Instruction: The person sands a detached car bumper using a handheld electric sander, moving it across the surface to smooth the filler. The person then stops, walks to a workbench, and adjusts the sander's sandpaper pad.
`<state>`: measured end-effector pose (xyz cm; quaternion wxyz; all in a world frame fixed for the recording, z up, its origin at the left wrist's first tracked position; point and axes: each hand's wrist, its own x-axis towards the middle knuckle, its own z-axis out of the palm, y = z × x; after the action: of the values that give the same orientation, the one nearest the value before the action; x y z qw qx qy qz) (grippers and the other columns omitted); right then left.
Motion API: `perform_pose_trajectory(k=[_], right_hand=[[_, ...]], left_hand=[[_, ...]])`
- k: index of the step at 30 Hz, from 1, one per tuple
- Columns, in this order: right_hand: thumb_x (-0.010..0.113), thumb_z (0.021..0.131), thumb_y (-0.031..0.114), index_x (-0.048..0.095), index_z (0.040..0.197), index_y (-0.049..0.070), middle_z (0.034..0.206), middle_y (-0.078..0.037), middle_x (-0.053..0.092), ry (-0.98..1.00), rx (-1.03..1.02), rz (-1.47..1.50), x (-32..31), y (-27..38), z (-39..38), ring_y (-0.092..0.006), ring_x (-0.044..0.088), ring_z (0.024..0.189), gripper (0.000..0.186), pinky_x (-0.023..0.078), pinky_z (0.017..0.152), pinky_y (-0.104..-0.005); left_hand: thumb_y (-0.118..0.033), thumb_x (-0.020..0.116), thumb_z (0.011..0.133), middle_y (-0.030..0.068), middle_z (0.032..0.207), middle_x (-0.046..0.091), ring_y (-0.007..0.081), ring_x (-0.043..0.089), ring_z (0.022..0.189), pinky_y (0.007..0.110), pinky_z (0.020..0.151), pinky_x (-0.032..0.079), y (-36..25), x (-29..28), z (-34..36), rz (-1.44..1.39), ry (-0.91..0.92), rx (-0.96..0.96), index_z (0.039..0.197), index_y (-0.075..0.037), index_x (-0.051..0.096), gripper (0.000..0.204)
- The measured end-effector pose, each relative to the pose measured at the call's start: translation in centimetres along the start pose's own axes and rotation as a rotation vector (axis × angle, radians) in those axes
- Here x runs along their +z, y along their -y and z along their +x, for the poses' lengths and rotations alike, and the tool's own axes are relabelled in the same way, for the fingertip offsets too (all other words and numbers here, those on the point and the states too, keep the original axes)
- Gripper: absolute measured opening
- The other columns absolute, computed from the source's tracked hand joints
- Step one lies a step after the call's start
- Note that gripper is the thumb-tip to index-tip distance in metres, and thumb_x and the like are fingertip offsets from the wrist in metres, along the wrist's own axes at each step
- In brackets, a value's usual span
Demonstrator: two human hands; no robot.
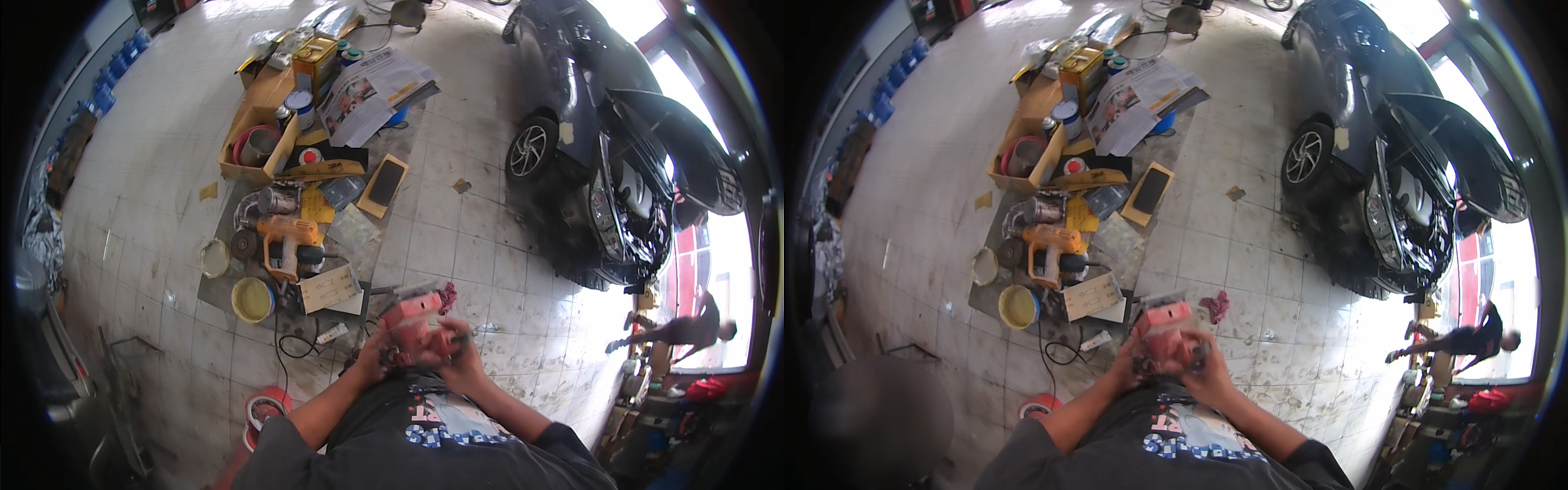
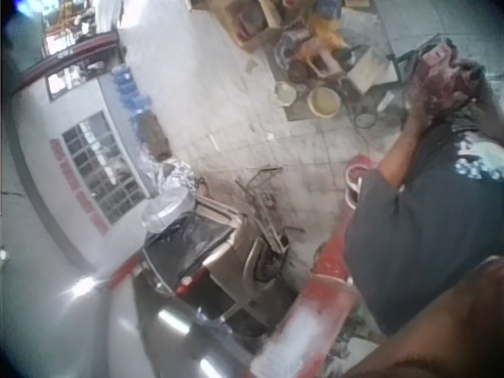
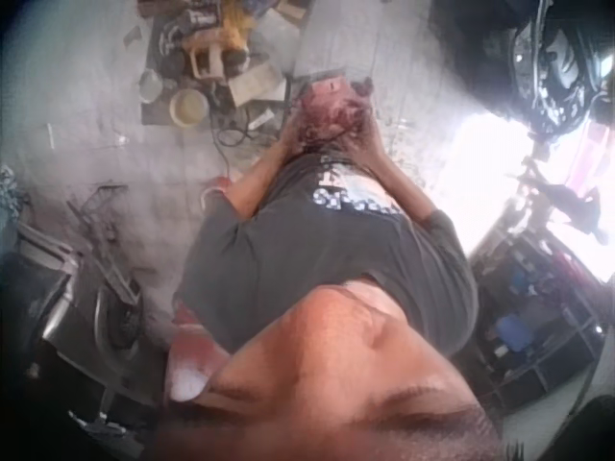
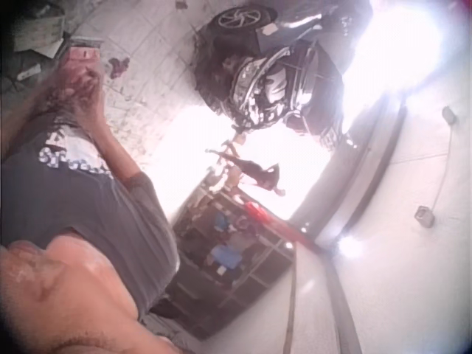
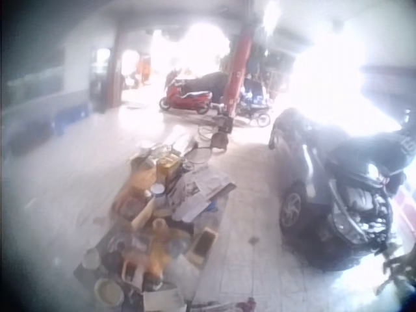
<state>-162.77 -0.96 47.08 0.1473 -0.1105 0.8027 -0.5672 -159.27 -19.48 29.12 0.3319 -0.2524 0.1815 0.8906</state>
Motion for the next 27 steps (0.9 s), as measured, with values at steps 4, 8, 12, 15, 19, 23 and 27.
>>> perform_pose_trajectory(k=[4,8,12,15,19,23,27], right_hand=[[0.074,0.1,0.013,0.038,0.147,0.007,0.106,-0.01,0.068,0.014,0.055,0.038,0.8,-5.2,10.4,-0.0142,0.067,0.088,0.059,0.056,0.071,-0.0322],[0.07,0.104,0.016,0.041,0.145,0.007,0.093,-0.007,0.065,0.008,-0.126,-0.135,4.2,-8.2,22.4,-0.0133,0.063,0.072,0.051,0.054,0.062,-0.033],[0.07,0.104,0.022,0.045,0.142,0.007,0.084,-0.007,0.065,0.164,0.027,-0.127,8.1,-11.8,32.5,-0.0159,0.064,0.066,0.048,0.054,0.059,-0.0346],[0.071,0.103,0.023,0.047,0.139,0.007,0.082,-0.007,0.065,0.206,-0.088,-0.215,11.6,-14.7,38.8,-0.0167,0.065,0.065,0.046,0.054,0.057,-0.0351],[0.073,0.101,0.024,0.049,0.133,0.008,0.082,-0.008,0.066,0.356,0.114,-0.184,14.4,-17.3,43.8,-0.016,0.066,0.065,0.043,0.054,0.056,-0.0349],[0.071,0.104,0.031,0.051,0.122,0.006,0.084,-0.006,0.065,0.535,0.218,-0.063,15.9,-20.9,46.8,-0.0158,0.066,0.068,0.037,0.055,0.062,-0.0363],[0.059,0.108,0.036,0.056,0.134,0.006,0.112,-0.013,0.067,0.597,-0.15,-0.53,16.5,-24.7,49.4,-0.0278,0.066,0.1,0.039,0.053,0.09,-0.0428]], left_hand=[[-0.065,0.054,0.106,-0.001,0.089,0.071,0.0101,0.057,0.059,0.025,0.048,0.042,-1.2,-0.2,1.5,0.046,-0.285,0.136,0.13,-0.011,0.068,0.061],[-0.063,0.058,0.105,-0.0045,0.073,0.057,0.0088,0.044,0.048,0.026,0.043,0.027,-2.0,-4.8,-1.6,-0.066,-0.566,0.259,0.12,-0.011,0.066,0.054],[-0.07,0.055,0.102,-0.0058,0.067,0.047,0.0091,0.038,0.047,0.027,0.044,0.025,2.6,-7.8,-7.2,-0.403,-0.845,0.269,0.112,-0.012,0.063,0.059],[-0.072,0.055,0.101,-0.0017,0.073,0.049,0.0112,0.04,0.049,0.027,0.044,0.027,8.8,-6.9,-10.5,-0.557,-1.039,0.205,0.122,-0.01,0.063,0.066],[-0.073,0.055,0.1,-0.0008,0.075,0.05,0.0114,0.04,0.05,0.026,0.044,0.027,16.9,-2.0,-10.6,-0.867,-1.184,0.304,0.126,-0.008,0.061,0.07],[-0.071,0.055,0.102,-0.0002,0.08,0.052,0.0116,0.043,0.052,0.026,0.044,0.029,22.7,4.0,-6.5,-1.13,-1.181,0.45,0.13,-0.007,0.06,0.071],[-0.065,0.056,0.104,-0.0014,0.083,0.053,0.0101,0.042,0.057,0.025,0.048,0.031,25.3,6.6,-0.3,-1.254,-1.163,0.618,0.127,-0.01,0.064,0.06]])
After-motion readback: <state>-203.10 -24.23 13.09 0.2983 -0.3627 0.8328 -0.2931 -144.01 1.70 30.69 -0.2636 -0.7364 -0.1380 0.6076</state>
